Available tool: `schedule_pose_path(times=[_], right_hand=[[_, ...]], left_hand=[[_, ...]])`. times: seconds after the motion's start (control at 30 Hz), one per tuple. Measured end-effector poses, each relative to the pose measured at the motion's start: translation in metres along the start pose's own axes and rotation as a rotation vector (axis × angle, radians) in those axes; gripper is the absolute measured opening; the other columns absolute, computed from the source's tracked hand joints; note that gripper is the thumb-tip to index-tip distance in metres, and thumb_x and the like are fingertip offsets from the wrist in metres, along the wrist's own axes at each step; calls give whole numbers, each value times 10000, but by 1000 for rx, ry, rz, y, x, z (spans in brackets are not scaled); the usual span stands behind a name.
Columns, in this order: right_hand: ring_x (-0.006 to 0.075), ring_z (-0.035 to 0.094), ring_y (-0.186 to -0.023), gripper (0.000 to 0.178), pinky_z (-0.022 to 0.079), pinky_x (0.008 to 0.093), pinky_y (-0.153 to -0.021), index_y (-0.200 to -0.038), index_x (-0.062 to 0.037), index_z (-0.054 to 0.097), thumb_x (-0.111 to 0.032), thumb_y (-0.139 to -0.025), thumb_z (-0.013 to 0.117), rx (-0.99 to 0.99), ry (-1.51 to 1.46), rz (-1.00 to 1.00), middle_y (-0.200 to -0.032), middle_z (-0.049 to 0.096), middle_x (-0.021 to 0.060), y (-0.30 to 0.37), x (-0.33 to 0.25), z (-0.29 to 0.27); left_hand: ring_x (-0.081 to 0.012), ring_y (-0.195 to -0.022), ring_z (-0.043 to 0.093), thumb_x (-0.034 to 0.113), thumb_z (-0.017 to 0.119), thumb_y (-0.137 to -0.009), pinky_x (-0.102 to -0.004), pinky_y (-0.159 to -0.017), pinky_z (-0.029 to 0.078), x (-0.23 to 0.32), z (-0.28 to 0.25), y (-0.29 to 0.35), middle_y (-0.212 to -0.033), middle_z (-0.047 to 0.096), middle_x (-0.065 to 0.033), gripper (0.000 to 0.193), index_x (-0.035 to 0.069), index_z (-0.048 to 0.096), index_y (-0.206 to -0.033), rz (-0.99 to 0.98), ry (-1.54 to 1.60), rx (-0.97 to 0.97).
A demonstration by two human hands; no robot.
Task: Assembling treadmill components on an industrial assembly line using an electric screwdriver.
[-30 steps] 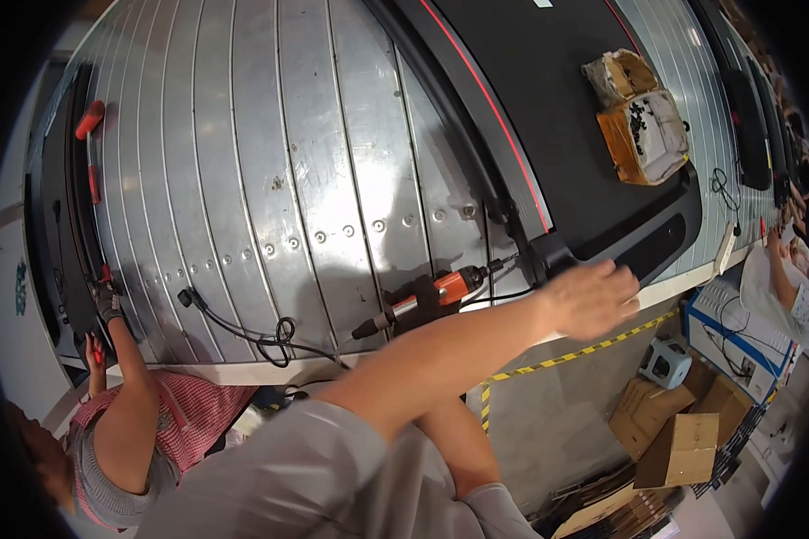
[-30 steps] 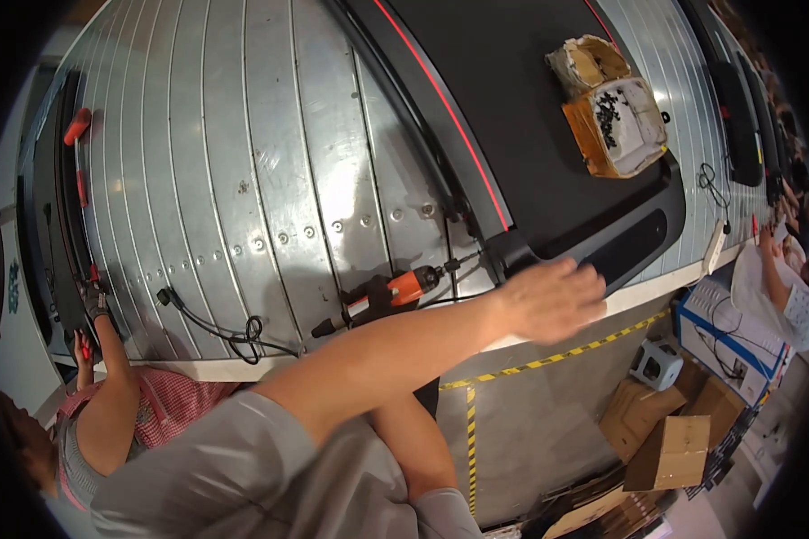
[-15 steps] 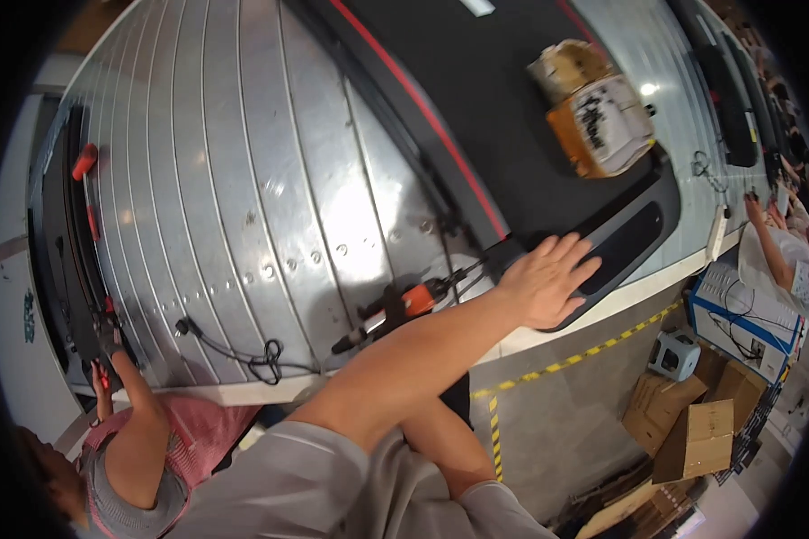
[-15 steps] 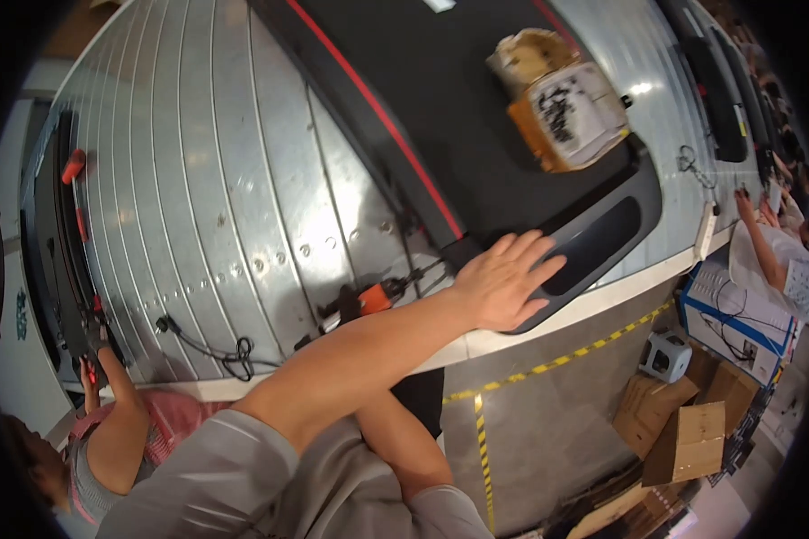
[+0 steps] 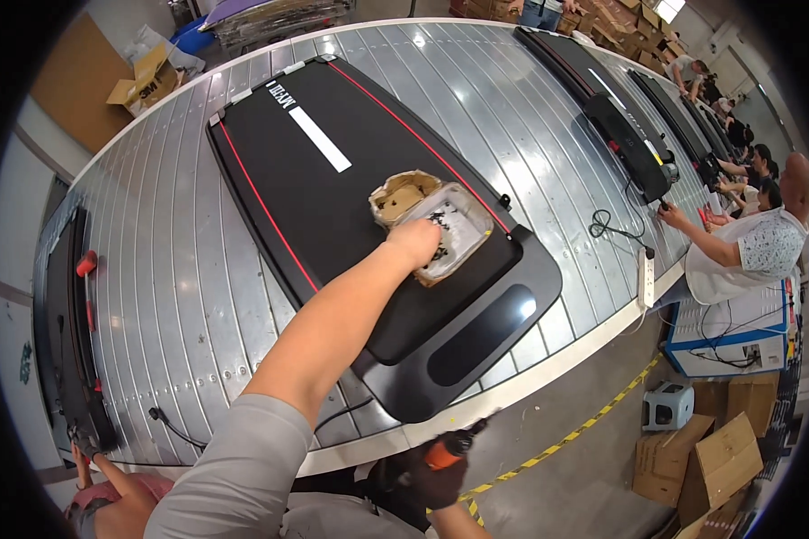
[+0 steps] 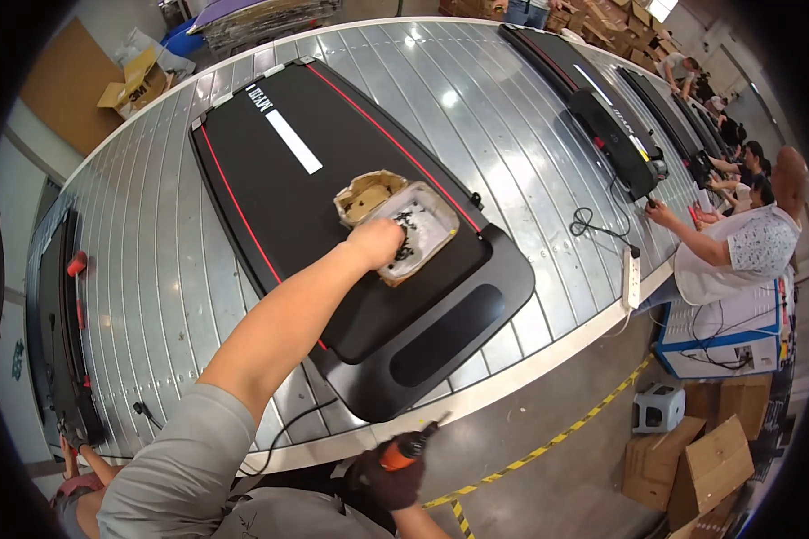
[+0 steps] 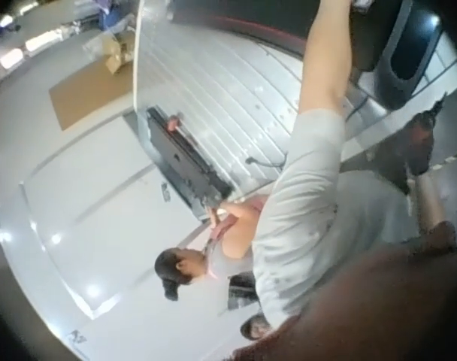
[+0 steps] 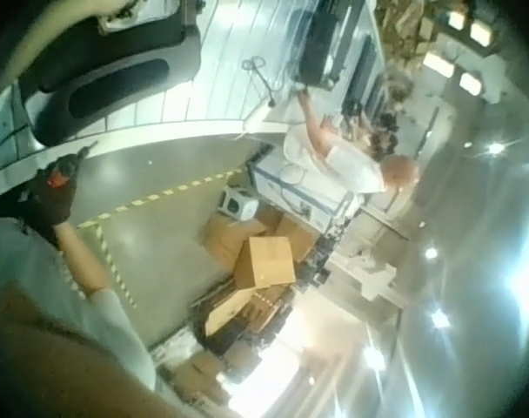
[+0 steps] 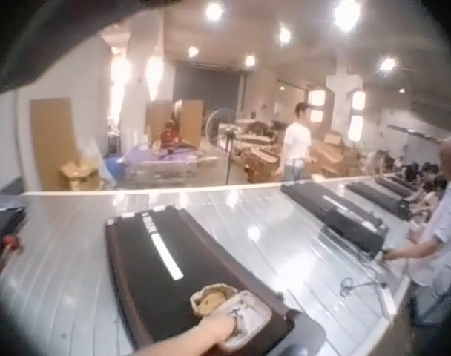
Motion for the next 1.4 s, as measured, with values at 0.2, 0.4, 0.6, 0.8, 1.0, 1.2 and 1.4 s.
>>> schedule_pose_path(times=[0.2,0.4,0.6,0.8,1.0,1.2,1.4], right_hand=[[217,695,-714,351,635,390,-677,-995,-45,534,33,-755,778,190,-88,-29,-766,637,78,-21,11,-63],[360,718,-734,564,586,468,-702,-1127,-69,560,-243,-702,888,-24,602,-109,-818,715,133,-63,-39,-57],[419,726,-846,652,585,513,-767,-1239,-94,583,-418,-734,835,-349,803,-128,-883,731,177,-72,-58,-9],[422,724,-853,668,582,519,-776,-1242,-68,569,-433,-742,819,-479,884,-104,-883,726,193,-70,-58,-6],[432,719,-823,642,577,523,-756,-1212,-68,567,-432,-743,812,-444,943,-105,-863,720,207,-61,-62,-7],[421,722,-833,580,573,501,-746,-1197,-88,605,-376,-735,806,-457,942,-194,-856,727,199,-51,-63,-27],[470,682,-986,578,551,526,-873,-1176,-73,610,-372,-723,809,-735,630,55,-987,714,244,-40,-42,-19]], left_hand=[[-373,-1013,710,193,727,-868,-481,-883,571,-65,1,27,-1033,744,-173,162,42,747,-921,62,47,45],[-254,-631,677,110,739,-858,-367,-639,552,-80,-1,103,-720,706,-108,117,15,674,-877,-74,582,527],[-148,-831,681,137,710,-1002,-260,-729,568,-20,29,233,-1000,739,-110,189,-12,699,-1117,-548,1971,-49],[-155,-852,692,176,691,-1025,-272,-788,591,6,32,265,-997,740,-110,176,2,693,-1051,-570,2056,-66],[-160,-834,697,163,683,-1031,-286,-789,594,6,35,264,-975,742,-105,150,12,683,-1032,-554,1981,-152],[-179,-834,713,97,656,-1032,-298,-766,598,1,35,272,-1010,744,-139,136,-31,698,-1052,-228,1647,-198],[-172,-924,689,122,645,-1046,-324,-871,558,-10,88,315,-1044,739,-87,157,6,726,-1115,-299,1881,-239]])
Point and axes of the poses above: each hand's wrist, its own y-axis away from the middle knuckle, its own z-axis out of the palm, x = y × z, the point moved 1 cm from there along -y, towards the middle knuckle
